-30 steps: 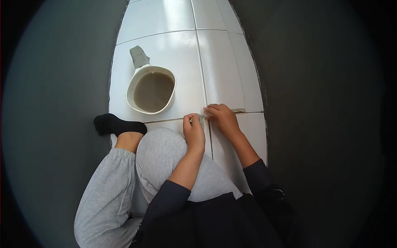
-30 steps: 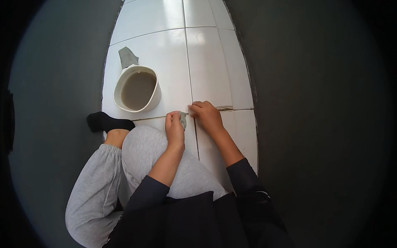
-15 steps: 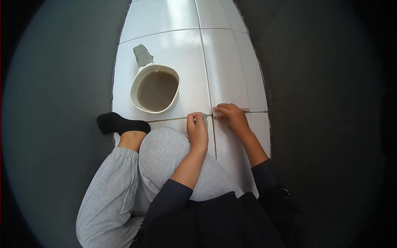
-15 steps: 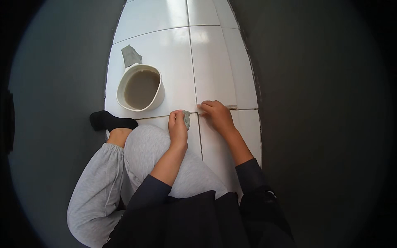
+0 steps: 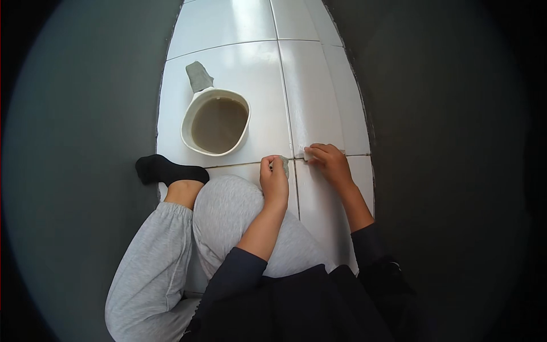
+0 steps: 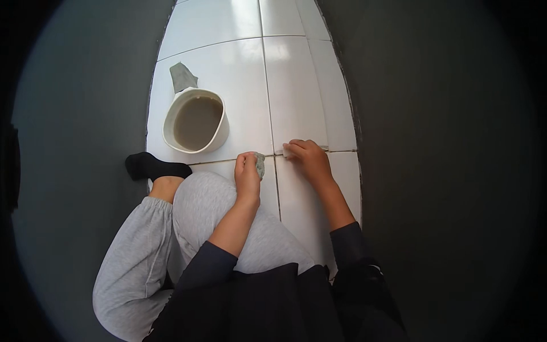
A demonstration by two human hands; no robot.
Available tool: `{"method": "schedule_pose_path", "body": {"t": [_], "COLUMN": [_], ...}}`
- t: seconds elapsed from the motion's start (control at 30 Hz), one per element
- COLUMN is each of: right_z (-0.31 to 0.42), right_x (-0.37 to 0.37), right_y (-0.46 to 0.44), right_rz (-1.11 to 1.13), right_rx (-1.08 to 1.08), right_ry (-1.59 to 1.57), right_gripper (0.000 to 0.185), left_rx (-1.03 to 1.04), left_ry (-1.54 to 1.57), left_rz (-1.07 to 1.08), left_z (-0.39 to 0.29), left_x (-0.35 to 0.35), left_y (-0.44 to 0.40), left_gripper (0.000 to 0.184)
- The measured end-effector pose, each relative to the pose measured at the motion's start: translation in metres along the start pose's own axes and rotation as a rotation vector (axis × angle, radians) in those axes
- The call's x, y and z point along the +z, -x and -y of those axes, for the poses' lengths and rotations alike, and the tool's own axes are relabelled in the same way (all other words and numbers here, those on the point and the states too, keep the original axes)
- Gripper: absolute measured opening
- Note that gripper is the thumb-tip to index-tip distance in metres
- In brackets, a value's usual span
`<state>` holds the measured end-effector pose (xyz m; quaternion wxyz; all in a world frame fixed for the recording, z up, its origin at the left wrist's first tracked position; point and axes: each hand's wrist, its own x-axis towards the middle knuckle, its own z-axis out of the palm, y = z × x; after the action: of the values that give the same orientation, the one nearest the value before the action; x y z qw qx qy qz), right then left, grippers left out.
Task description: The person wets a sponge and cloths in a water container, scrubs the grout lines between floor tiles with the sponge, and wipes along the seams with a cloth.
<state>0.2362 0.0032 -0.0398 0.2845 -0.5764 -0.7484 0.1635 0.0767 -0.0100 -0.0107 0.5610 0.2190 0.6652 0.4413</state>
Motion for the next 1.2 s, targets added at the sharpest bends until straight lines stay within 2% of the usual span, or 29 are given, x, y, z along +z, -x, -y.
{"method": "schedule_pose_path", "body": {"t": [0.17, 0.37, 0.63, 0.7, 0.83, 0.93, 1.1, 1.2], "right_z": [-0.032, 0.031, -0.026, -0.017, 0.021, 0.002, -0.046, -0.035], "right_x": [-0.031, 0.022, -0.033, -0.018, 0.016, 0.006, -0.041, -0.02], "right_y": [0.018, -0.005, 0.018, 0.018, 0.004, 0.004, 0.024, 0.023], "right_rz": [-0.074, -0.037, -0.063, -0.079, -0.059, -0.037, -0.084, -0.17], "right_rx": [0.101, -0.052, 0.123, 0.067, 0.0, -0.025, 0.171, 0.137], "right_ry": [0.109, 0.022, 0.04, 0.109, 0.039, 0.03, 0.087, 0.118], "right_gripper": [0.027, 0.029, 0.027, 0.026, 0.027, 0.028, 0.029, 0.028], "left_rx": [-0.012, -0.02, -0.029, -0.037, -0.049, -0.051, -0.044, -0.029], "left_ry": [-0.064, 0.017, -0.016, -0.006, 0.014, -0.033, -0.083, -0.02], "left_rz": [0.058, 0.033, 0.031, 0.053, 0.064, 0.069, 0.077, 0.072], "left_z": [0.012, 0.01, 0.007, 0.01, 0.006, 0.006, 0.009, 0.012], "left_x": [0.008, 0.004, 0.008, 0.012, 0.007, -0.002, 0.007, 0.012], "left_y": [-0.004, -0.003, -0.001, 0.0, 0.0, -0.004, -0.002, 0.0], "left_gripper": [0.021, 0.024, 0.023, 0.022, 0.022, 0.021, 0.02, 0.024]}}
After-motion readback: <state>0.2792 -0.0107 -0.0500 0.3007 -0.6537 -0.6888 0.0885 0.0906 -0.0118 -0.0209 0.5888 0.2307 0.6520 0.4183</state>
